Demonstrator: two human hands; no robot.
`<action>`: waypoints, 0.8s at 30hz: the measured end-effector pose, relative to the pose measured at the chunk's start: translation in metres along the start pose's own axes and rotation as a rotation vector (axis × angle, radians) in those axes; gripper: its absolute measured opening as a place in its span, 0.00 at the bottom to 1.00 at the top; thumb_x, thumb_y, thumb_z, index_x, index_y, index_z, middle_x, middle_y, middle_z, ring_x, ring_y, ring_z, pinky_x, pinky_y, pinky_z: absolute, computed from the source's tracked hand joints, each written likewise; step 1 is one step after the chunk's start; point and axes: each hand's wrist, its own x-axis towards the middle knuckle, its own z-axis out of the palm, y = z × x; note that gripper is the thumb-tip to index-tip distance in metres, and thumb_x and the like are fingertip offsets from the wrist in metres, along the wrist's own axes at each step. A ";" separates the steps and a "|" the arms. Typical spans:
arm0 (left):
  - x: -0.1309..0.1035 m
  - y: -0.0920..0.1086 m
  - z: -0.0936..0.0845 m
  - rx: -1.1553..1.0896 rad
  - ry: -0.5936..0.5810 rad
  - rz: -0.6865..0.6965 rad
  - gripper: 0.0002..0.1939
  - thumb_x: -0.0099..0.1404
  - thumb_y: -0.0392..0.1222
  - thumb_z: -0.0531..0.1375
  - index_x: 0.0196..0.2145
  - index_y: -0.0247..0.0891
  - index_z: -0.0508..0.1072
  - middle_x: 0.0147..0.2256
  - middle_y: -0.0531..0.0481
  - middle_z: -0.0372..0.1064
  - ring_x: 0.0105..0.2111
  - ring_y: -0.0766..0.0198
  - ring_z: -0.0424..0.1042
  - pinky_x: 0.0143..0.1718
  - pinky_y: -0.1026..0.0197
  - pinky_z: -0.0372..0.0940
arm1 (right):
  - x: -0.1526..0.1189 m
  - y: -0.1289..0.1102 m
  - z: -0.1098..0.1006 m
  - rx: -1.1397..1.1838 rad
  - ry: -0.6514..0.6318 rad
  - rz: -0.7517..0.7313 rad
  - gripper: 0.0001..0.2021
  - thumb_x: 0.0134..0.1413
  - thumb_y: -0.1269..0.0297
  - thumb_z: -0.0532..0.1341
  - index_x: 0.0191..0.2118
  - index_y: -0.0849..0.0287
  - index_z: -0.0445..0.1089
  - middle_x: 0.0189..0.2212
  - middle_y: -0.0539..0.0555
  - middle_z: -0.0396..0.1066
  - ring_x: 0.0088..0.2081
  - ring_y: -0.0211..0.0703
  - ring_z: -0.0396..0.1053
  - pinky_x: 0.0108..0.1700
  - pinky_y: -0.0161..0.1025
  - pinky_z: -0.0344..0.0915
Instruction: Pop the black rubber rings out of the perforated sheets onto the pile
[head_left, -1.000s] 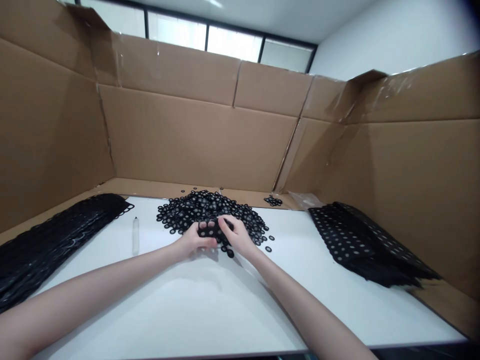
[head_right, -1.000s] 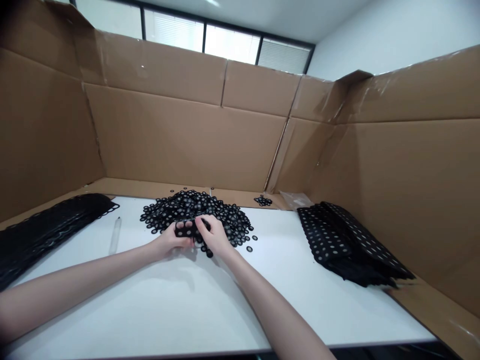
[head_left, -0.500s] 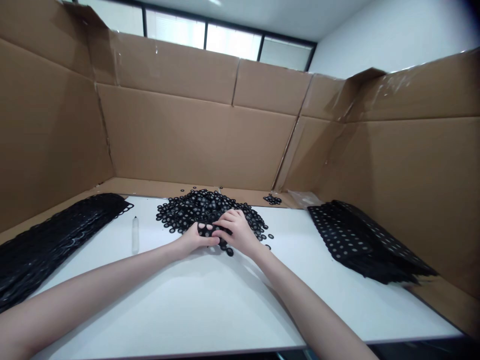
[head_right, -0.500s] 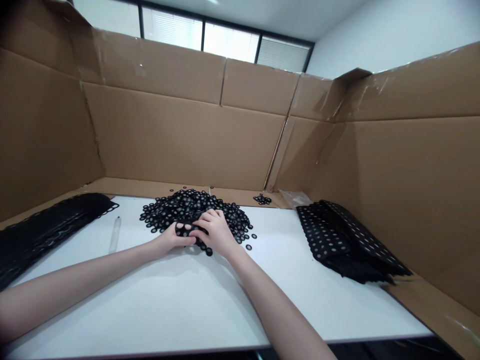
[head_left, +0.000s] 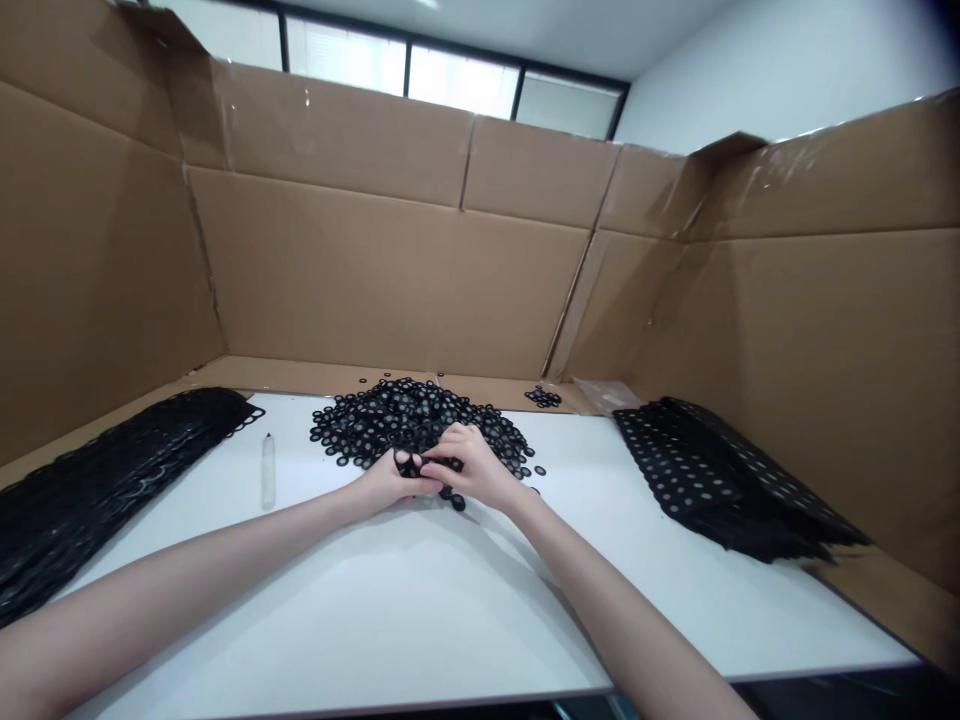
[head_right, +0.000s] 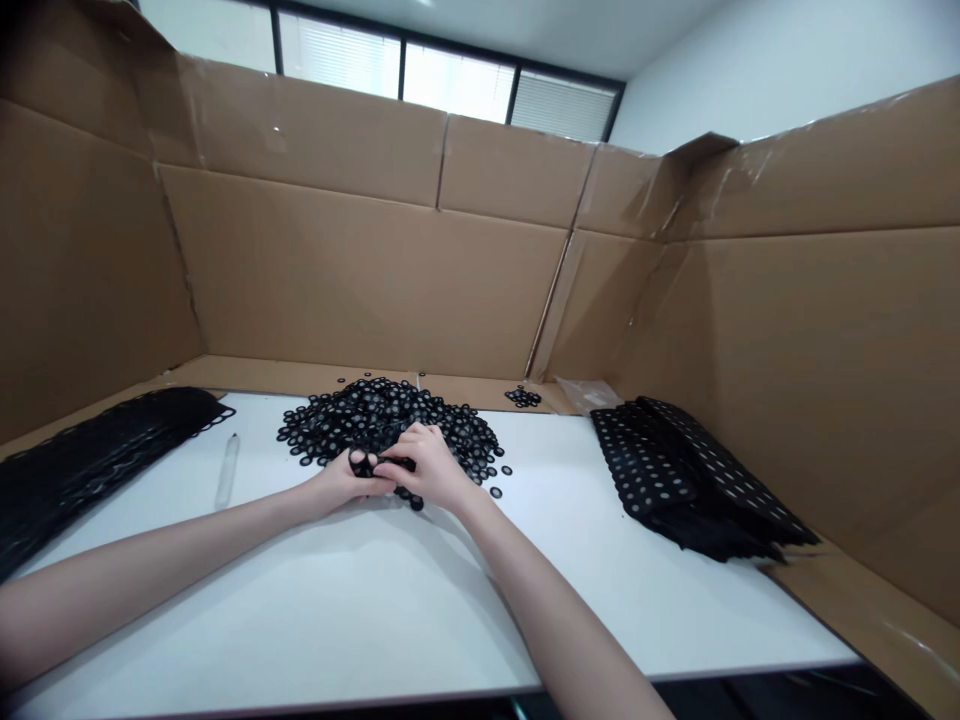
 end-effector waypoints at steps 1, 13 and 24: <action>0.000 0.000 0.000 0.011 0.006 0.003 0.18 0.49 0.48 0.66 0.17 0.33 0.64 0.14 0.58 0.53 0.16 0.74 0.50 0.18 0.65 0.43 | 0.000 -0.001 0.000 0.006 -0.010 0.002 0.15 0.59 0.54 0.53 0.34 0.57 0.73 0.25 0.52 0.70 0.37 0.40 0.61 0.41 0.41 0.49; -0.004 0.007 0.001 -0.046 -0.026 0.049 0.21 0.49 0.50 0.65 0.15 0.33 0.61 0.14 0.57 0.52 0.16 0.75 0.49 0.18 0.65 0.42 | 0.000 0.003 0.009 0.141 0.061 0.099 0.23 0.63 0.59 0.46 0.21 0.60 0.66 0.24 0.52 0.69 0.32 0.38 0.64 0.39 0.39 0.57; -0.003 0.007 0.002 -0.148 0.028 0.028 0.18 0.49 0.47 0.66 0.18 0.33 0.62 0.15 0.59 0.48 0.17 0.75 0.45 0.19 0.65 0.38 | -0.002 0.005 0.004 0.278 0.002 0.108 0.20 0.60 0.55 0.49 0.27 0.59 0.72 0.27 0.53 0.72 0.34 0.40 0.66 0.39 0.37 0.62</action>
